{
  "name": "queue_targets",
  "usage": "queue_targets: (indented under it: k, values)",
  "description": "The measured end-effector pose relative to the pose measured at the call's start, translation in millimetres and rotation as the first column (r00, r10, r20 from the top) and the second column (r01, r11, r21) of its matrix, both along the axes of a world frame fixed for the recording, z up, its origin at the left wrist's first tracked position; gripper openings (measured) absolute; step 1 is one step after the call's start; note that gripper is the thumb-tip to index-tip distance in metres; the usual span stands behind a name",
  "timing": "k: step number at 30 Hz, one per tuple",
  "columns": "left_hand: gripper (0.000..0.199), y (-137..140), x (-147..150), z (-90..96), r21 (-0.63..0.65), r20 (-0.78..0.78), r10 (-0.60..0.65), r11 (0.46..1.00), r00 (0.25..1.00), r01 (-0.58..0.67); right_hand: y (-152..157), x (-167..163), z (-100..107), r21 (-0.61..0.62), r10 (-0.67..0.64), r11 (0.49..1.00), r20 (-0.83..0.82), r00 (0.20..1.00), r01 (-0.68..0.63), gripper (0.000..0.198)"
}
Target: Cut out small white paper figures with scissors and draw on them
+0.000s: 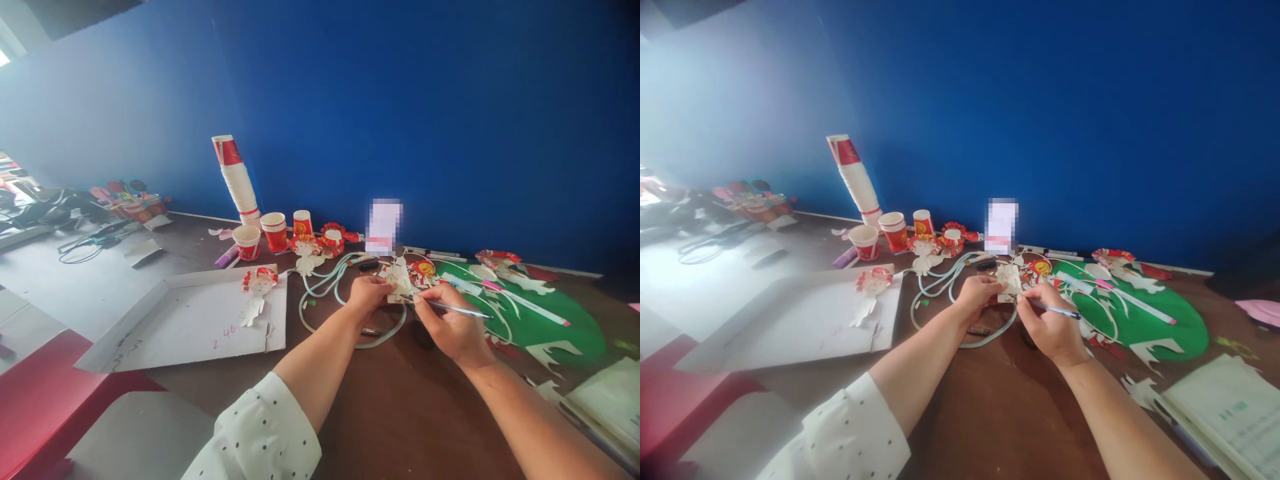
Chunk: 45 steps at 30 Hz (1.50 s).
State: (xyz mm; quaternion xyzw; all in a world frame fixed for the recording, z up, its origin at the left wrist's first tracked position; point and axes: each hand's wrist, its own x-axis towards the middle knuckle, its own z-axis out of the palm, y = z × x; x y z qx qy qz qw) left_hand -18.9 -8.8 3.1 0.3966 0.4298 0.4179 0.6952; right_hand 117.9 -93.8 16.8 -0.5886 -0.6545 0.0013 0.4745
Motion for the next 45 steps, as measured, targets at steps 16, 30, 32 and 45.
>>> queue_targets:
  k: [16,30,32,45]
  values:
    - [0.023,4.1,2.4,-9.0,0.03,-0.003,-0.012,0.999,1.0,0.012,1.2,2.2,-4.4,0.005,-0.034,0.999,-0.002,0.999,0.034,0.014]
    - [0.021,1.3,0.6,-5.0,0.014,0.008,-0.03,0.999,1.0,0.03,-0.2,1.2,-3.0,0.002,-0.035,0.999,0.035,0.999,0.035,0.011]
    - [0.022,1.3,0.8,-4.6,0.01,0.012,-0.027,1.0,1.0,0.026,-0.1,1.0,-2.5,0.003,-0.036,0.999,0.039,0.999,0.036,0.011]
    - [0.013,1.8,1.2,-4.8,0.021,-0.041,-0.023,0.999,0.999,0.024,0.2,-0.5,-2.6,0.005,-0.039,0.999,0.063,0.997,0.038,0.01]
